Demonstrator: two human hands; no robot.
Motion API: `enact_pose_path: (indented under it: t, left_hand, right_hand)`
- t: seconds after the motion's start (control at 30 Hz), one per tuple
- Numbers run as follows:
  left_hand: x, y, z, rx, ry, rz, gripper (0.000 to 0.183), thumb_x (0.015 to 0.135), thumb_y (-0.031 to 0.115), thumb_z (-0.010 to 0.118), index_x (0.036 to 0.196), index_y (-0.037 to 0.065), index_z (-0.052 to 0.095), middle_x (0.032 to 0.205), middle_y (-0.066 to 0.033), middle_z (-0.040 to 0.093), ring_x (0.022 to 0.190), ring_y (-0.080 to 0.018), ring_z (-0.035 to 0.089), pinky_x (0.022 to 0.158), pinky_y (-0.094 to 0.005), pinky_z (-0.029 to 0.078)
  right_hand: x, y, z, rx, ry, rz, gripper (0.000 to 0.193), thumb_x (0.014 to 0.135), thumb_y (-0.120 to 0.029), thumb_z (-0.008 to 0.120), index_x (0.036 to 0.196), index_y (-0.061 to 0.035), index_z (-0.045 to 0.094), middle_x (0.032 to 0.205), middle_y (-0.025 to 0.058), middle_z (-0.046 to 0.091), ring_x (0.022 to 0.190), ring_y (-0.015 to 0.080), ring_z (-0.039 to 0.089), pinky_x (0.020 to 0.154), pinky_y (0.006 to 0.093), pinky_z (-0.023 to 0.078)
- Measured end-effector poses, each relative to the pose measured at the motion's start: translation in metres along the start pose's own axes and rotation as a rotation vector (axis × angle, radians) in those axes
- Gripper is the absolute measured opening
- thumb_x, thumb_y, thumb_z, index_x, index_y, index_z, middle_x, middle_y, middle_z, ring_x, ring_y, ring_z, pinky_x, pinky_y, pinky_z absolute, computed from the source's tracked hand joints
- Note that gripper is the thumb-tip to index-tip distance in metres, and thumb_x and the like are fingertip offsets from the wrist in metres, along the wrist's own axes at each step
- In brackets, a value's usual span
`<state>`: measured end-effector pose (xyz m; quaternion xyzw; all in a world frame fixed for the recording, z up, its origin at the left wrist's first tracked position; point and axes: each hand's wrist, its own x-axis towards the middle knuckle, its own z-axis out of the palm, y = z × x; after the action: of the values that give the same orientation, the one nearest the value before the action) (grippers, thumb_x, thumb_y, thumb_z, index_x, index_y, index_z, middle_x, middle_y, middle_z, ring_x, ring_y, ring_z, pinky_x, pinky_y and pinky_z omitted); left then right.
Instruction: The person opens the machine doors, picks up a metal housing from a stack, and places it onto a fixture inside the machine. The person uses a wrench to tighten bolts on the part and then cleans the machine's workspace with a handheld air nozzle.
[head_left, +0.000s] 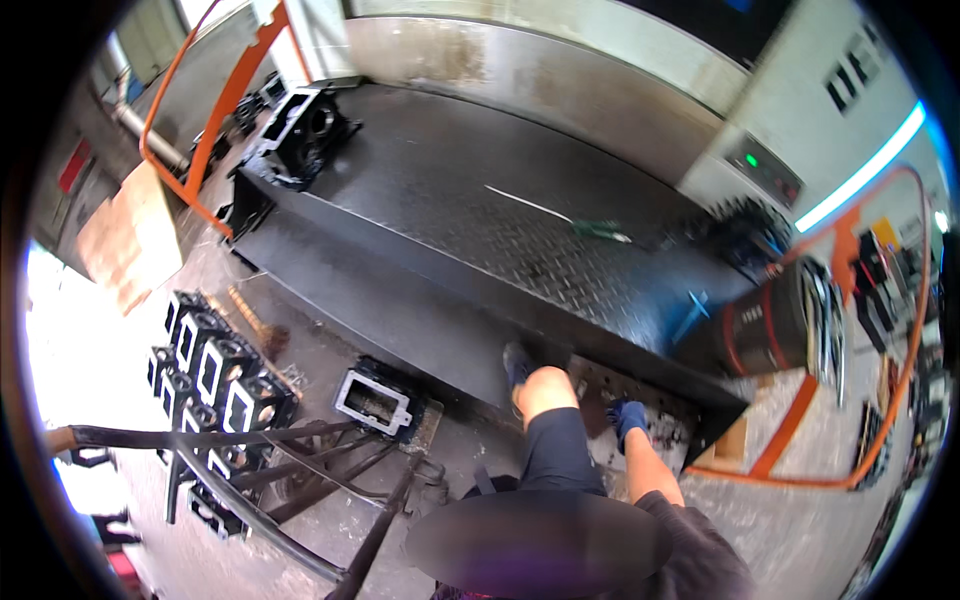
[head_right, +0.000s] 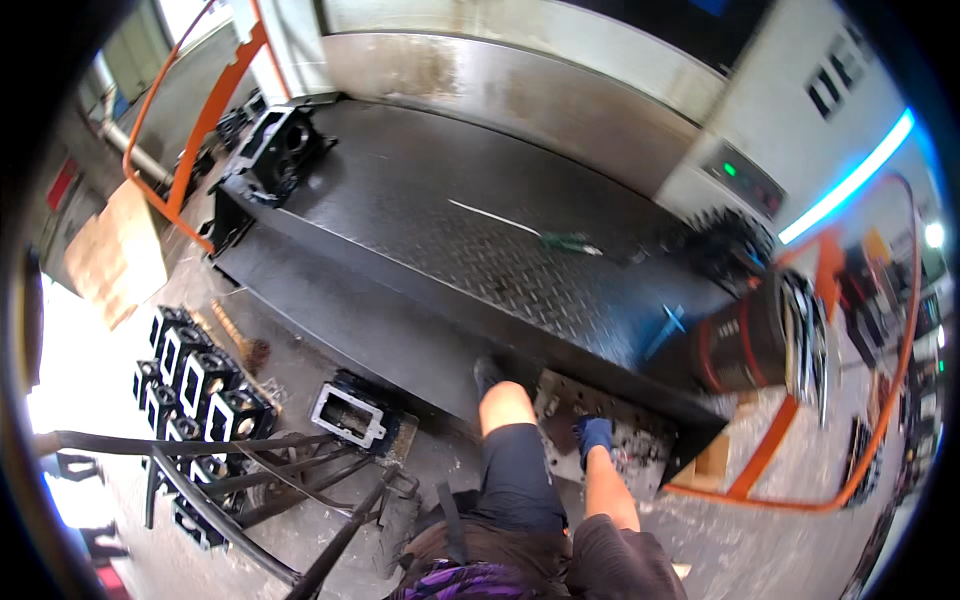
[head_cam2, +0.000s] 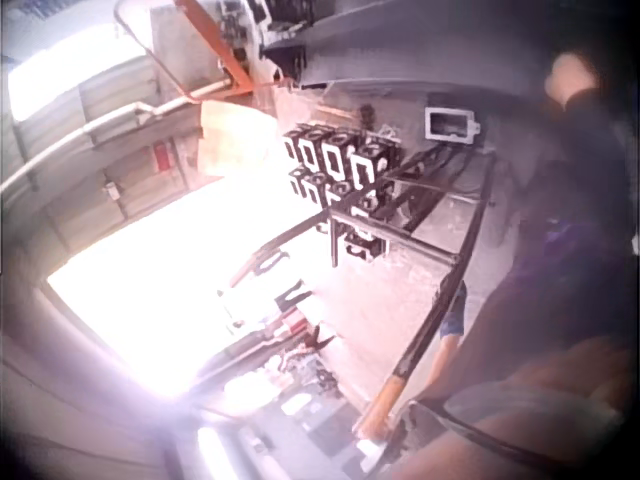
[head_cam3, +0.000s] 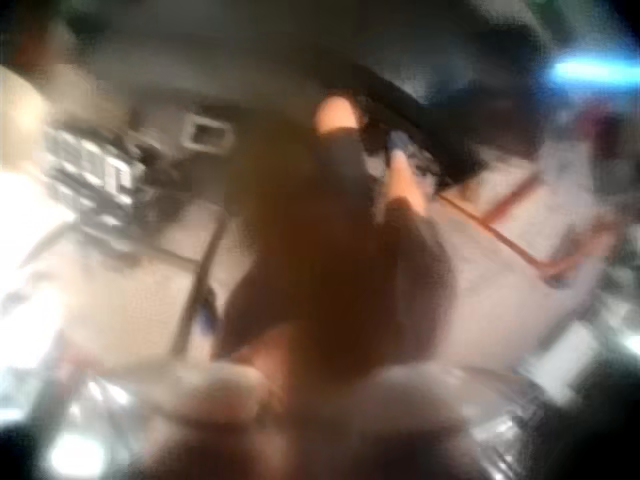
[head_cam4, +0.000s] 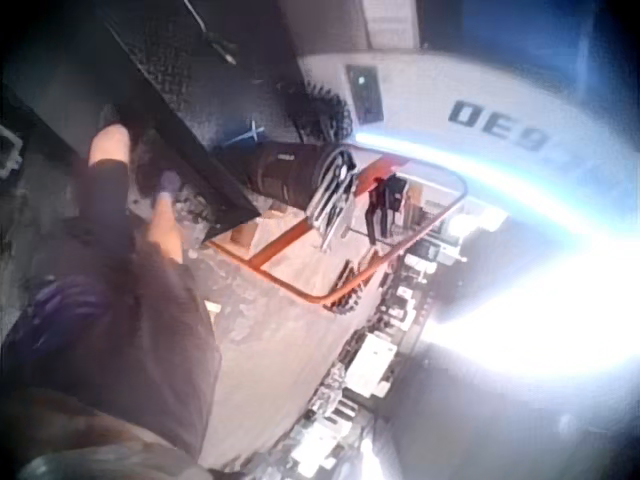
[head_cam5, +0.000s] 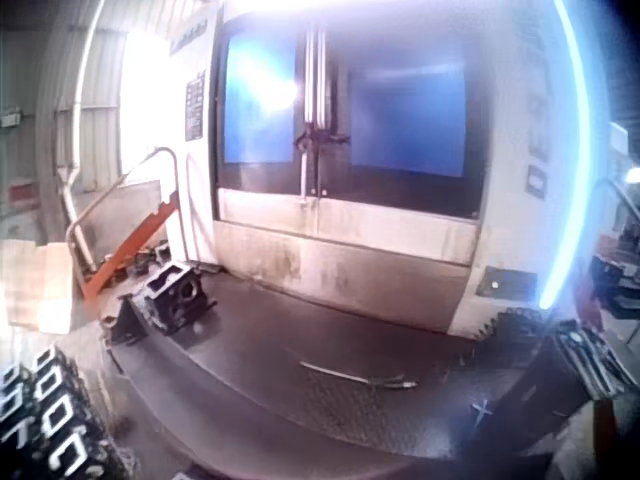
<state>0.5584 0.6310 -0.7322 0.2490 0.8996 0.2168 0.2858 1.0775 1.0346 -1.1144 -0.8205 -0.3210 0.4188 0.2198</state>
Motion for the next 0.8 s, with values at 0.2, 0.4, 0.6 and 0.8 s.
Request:
enact_pose_path:
  t: [0.2, 0.4, 0.6, 0.8]
  left_hand:
    - [0.038, 0.154, -0.034, -0.067, -0.042, -0.168, 0.039, 0.079, 0.023, 0.062, 0.112, 0.003, 0.056, 0.102, -0.0180, 0.062, 0.095, -0.0309, 0.061, 0.083, -0.0382, 0.047]
    - [0.102, 0.277, -0.069, -0.260, -0.181, -0.169, 0.039, 0.082, 0.021, 0.059, 0.116, 0.003, 0.054, 0.108, -0.0178, 0.060, 0.100, -0.0295, 0.059, 0.086, -0.0374, 0.045]
    - [0.212, 0.334, -0.110, -0.352, -0.221, -0.172, 0.039, 0.086, 0.020, 0.056, 0.121, 0.003, 0.051, 0.114, -0.0175, 0.058, 0.104, -0.0282, 0.058, 0.090, -0.0367, 0.044]
    - [0.394, 0.407, -0.202, -0.239, -0.076, 0.139, 0.039, 0.090, 0.018, 0.054, 0.125, 0.003, 0.049, 0.120, -0.0173, 0.055, 0.108, -0.0268, 0.056, 0.094, -0.0360, 0.042]
  right_hand:
    - [-0.093, -0.274, 0.047, 0.201, -0.639, 0.173, 0.029, 0.089, -0.028, 0.046, 0.098, -0.0071, 0.063, 0.088, 0.0128, 0.067, 0.073, 0.0235, 0.063, 0.065, 0.0364, 0.050]
    - [-0.124, -0.440, 0.018, 0.501, -0.714, 0.008, 0.033, 0.091, -0.027, 0.040, 0.099, -0.0036, 0.061, 0.086, 0.0163, 0.066, 0.074, 0.0275, 0.062, 0.066, 0.0376, 0.050]
    - [-0.238, -0.635, 0.046, 0.062, -0.725, 0.060, 0.031, 0.091, -0.034, 0.043, 0.091, -0.0099, 0.062, 0.080, 0.0117, 0.067, 0.064, 0.0217, 0.061, 0.062, 0.0349, 0.046]
    - [-0.239, -0.905, 0.049, 0.069, -0.425, -0.516, 0.021, 0.089, -0.026, 0.055, 0.093, -0.0067, 0.062, 0.084, 0.0090, 0.066, 0.073, 0.0210, 0.062, 0.069, 0.0362, 0.049]
